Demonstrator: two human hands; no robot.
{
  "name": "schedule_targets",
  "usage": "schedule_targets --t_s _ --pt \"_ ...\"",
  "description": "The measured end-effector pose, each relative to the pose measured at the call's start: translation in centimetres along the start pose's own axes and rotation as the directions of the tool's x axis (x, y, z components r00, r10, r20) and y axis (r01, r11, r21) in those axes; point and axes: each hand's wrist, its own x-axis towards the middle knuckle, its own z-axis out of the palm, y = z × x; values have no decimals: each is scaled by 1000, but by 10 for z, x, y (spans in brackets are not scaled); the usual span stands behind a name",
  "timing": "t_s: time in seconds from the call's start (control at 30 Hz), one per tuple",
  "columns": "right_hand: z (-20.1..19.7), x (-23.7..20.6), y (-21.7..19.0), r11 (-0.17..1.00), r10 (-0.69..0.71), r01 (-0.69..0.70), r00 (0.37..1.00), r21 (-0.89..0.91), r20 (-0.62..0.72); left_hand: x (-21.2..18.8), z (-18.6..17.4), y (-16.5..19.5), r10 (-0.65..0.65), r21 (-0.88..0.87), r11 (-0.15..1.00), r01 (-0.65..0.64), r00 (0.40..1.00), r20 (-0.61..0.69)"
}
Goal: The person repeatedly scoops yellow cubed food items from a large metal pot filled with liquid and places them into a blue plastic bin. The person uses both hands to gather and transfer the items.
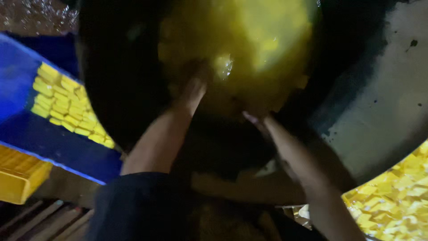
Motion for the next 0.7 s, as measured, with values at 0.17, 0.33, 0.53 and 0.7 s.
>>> schedule_targets --t_s 0.17,0.33,0.53,0.7 --pt "56 -6 1 998 -47 44 997 43 56 -10 59 -35 -86 -148 984 98 992 89" --pt "34 0 11 999 -43 44 994 -9 103 -6 54 -18 -104 -328 933 145 985 140" --pt "-73 47 56 964 2 21 996 -267 87 52 53 26 -112 -790 596 144 989 96" --pt "-128 101 48 941 -96 -25 936 -338 -338 85 42 50 -155 -976 162 145 981 120"
